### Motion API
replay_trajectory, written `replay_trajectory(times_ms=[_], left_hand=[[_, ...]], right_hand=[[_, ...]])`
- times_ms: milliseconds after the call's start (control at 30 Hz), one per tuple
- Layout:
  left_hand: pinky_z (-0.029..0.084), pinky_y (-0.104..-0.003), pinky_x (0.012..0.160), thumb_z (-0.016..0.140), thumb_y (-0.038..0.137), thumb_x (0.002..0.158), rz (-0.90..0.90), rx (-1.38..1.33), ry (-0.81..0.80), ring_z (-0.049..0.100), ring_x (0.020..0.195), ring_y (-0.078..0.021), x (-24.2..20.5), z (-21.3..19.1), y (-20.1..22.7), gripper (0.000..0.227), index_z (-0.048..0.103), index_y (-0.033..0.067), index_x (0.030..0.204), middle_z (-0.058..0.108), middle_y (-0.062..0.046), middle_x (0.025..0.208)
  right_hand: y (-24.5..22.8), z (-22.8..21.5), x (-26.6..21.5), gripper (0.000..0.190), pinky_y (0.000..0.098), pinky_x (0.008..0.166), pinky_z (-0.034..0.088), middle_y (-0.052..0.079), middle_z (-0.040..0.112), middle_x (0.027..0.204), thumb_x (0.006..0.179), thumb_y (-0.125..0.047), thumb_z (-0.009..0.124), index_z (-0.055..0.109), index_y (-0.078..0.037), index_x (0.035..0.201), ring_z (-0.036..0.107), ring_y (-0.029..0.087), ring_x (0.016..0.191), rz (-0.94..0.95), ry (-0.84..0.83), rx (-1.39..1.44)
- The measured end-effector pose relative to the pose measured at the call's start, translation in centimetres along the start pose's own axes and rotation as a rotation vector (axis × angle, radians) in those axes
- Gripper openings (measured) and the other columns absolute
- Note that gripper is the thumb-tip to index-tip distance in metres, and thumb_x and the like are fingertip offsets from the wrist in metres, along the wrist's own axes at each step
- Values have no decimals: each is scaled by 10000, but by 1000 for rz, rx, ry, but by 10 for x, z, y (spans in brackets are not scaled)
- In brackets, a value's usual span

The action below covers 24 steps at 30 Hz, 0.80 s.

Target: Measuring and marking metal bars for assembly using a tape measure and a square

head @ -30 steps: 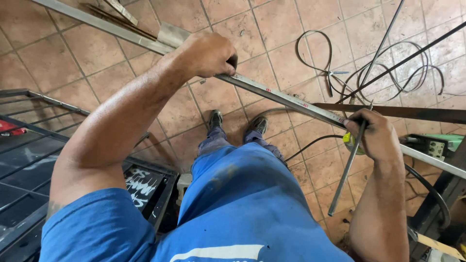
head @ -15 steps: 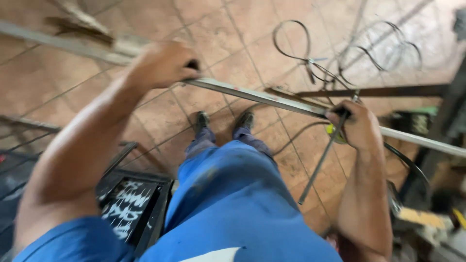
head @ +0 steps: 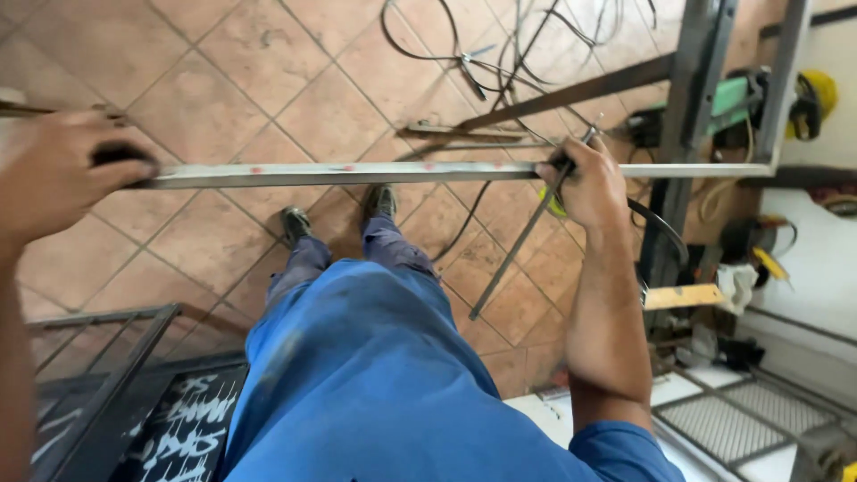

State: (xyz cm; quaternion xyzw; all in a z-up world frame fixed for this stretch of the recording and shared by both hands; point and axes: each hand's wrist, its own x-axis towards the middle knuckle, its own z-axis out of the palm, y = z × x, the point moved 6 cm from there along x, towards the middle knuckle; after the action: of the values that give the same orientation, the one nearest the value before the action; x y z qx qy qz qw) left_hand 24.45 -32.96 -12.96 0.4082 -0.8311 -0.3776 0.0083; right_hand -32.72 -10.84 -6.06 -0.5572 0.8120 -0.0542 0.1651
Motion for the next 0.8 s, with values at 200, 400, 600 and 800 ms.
replay_trajectory(times_ms=[200, 400, 600, 800], left_hand=[[394, -331, 855, 749, 237, 1001, -14, -132, 92, 608, 926, -206, -8, 30, -78, 149, 798, 114, 1068, 709, -91, 898], [306, -310, 609, 699, 242, 941, 33, -230, 33, 569, 612, -173, -3, 48, -117, 176, 784, 88, 928, 679, -80, 675], [383, -342, 907, 712, 143, 1010, 29, -180, 87, 570, 1059, -238, -14, 56, -147, 153, 773, 63, 1125, 637, -119, 995], [376, -341, 932, 691, 155, 1021, 15, -190, 88, 570, 1082, -236, -18, 46, -121, 151, 771, 62, 1109, 657, -112, 1006]], right_hand=[[7, -15, -6, 210, 511, 686, 452, 91, 582, 993, 949, -362, 766, 696, -165, 975, 630, 343, 891, 91, -30, -39], [24, -25, -9, 199, 536, 628, 427, 86, 551, 959, 930, -364, 768, 661, -196, 934, 605, 356, 846, 184, -24, -93], [20, -25, -7, 264, 549, 625, 454, 104, 576, 1018, 928, -414, 770, 675, -187, 1023, 633, 375, 877, 210, -65, -131], [23, -21, -6, 305, 541, 609, 458, 126, 590, 1028, 943, -429, 765, 684, -173, 1089, 631, 373, 876, 201, -85, -153]])
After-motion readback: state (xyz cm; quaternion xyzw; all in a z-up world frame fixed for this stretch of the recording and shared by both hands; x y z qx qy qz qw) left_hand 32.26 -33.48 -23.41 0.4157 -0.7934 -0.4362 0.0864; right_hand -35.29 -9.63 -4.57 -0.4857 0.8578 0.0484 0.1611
